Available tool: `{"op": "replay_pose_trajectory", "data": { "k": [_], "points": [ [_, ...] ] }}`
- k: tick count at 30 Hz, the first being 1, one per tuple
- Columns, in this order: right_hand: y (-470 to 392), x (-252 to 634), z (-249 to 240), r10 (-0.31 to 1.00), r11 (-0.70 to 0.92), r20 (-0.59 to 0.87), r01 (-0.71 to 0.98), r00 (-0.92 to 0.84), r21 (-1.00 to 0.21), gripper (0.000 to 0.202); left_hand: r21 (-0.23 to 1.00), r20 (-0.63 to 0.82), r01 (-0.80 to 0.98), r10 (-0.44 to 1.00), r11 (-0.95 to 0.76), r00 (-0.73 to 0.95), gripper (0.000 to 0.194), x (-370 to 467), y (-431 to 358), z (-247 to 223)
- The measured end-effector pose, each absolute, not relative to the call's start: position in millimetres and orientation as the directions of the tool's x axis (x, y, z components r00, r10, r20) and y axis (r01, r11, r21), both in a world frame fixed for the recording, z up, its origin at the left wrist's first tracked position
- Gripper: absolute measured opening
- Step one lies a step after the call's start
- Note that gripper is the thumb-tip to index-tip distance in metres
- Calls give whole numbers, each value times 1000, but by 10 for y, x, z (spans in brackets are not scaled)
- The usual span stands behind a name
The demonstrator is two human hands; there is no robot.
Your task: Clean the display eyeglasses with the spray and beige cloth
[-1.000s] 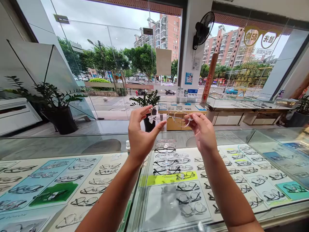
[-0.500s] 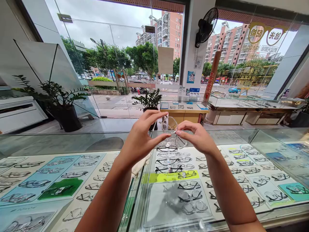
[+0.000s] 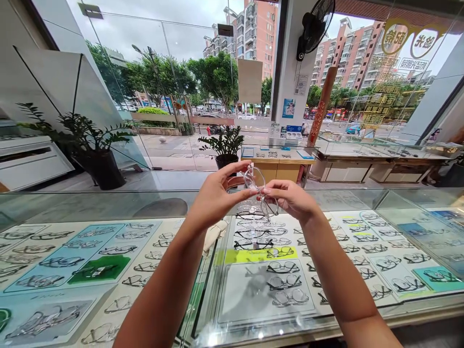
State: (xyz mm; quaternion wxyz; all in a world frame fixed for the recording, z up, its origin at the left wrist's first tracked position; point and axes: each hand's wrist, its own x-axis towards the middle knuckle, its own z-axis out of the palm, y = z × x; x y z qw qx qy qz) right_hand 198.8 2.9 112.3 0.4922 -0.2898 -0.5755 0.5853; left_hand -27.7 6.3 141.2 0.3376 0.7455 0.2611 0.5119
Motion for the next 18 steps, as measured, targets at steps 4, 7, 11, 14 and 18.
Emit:
{"op": "replay_pose_trajectory", "data": {
  "k": [4,7,11,14,18],
  "points": [
    [7,2031,1161,926,303,333,-175,-176,-937,26,634,709,316,694,-706,125,57,-250,-94,1444],
    [-24,2006,1136,915,398,404,-112,-28,-910,28,616,682,480,728,-624,71,26,-217,-200,1427],
    [-173,1819,950,878,471,469,-1,91,-882,27,763,446,402,862,-507,241,43,-119,-226,1211],
    [-397,1628,737,807,535,564,187,176,-824,18,837,366,341,901,-428,232,47,-79,-253,953],
    [-776,1411,464,762,537,629,391,154,-747,16,917,289,223,936,-331,200,44,-137,-418,660]
  ]
}}
